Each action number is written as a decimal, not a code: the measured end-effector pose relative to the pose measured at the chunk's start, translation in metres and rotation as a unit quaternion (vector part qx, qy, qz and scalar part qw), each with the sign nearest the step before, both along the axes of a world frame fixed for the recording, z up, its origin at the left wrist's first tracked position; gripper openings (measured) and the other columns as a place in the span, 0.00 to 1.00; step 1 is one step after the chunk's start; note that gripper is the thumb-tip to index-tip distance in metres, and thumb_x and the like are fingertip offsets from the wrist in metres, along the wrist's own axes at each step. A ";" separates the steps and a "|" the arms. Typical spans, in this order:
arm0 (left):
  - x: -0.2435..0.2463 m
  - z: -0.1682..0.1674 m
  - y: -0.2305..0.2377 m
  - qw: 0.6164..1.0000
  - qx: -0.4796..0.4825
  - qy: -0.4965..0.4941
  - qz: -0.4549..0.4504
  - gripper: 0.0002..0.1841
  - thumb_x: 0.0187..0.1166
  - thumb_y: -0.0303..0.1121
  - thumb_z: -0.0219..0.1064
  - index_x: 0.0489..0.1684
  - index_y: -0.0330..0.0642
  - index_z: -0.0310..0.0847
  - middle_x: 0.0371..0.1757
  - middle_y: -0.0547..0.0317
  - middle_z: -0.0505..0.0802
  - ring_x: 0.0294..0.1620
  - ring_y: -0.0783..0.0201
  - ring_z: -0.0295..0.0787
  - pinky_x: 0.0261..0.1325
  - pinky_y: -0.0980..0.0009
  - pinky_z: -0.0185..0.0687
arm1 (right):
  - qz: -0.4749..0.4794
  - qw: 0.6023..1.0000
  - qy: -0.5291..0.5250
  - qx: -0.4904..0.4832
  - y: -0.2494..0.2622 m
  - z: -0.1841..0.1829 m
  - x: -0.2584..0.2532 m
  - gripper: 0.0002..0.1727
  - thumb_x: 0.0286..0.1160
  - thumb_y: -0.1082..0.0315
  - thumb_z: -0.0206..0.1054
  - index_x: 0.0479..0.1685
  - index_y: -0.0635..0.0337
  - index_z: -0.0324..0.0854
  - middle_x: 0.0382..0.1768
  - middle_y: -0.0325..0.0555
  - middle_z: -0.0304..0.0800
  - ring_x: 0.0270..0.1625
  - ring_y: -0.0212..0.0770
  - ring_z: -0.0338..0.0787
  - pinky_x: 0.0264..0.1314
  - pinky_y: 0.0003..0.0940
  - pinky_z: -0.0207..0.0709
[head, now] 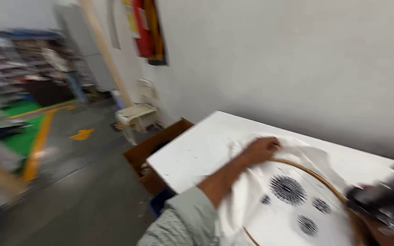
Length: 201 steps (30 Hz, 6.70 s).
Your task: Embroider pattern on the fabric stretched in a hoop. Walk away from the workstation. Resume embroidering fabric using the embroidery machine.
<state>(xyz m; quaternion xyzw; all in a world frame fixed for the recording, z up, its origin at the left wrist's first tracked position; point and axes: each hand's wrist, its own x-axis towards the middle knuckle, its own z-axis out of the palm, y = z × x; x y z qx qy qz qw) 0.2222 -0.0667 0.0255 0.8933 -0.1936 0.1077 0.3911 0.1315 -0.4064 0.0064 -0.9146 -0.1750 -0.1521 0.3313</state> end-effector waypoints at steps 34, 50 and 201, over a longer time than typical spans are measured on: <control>-0.020 -0.001 -0.052 0.984 0.133 -0.029 -0.115 0.08 0.77 0.39 0.74 0.36 0.45 0.94 0.61 0.53 0.90 0.64 0.51 0.82 0.66 0.48 0.76 | -0.064 0.994 0.079 -0.041 0.015 0.035 -0.002 0.11 0.68 0.77 0.75 0.46 0.75 0.86 0.44 0.68 0.89 0.53 0.61 0.88 0.60 0.61 0.75; -0.010 0.005 -0.024 0.998 -0.058 0.034 -0.008 0.07 0.89 0.31 0.60 0.46 0.36 0.80 0.33 0.57 0.88 0.30 0.69 0.85 0.38 0.71 0.83 | -0.112 0.988 0.092 0.049 0.015 0.031 -0.001 0.07 0.76 0.79 0.66 0.48 0.75 0.83 0.44 0.65 0.86 0.50 0.53 0.85 0.56 0.54 0.75; -0.089 0.000 -0.069 0.925 0.339 -0.047 -0.165 0.35 0.90 0.61 0.38 0.89 0.55 0.67 0.92 0.69 0.68 0.94 0.58 0.56 0.88 0.37 0.54 | -0.194 0.965 -0.002 -0.174 -0.006 0.042 -0.002 0.14 0.71 0.67 0.74 0.41 0.73 0.85 0.39 0.71 0.88 0.47 0.70 0.90 0.44 0.68 0.75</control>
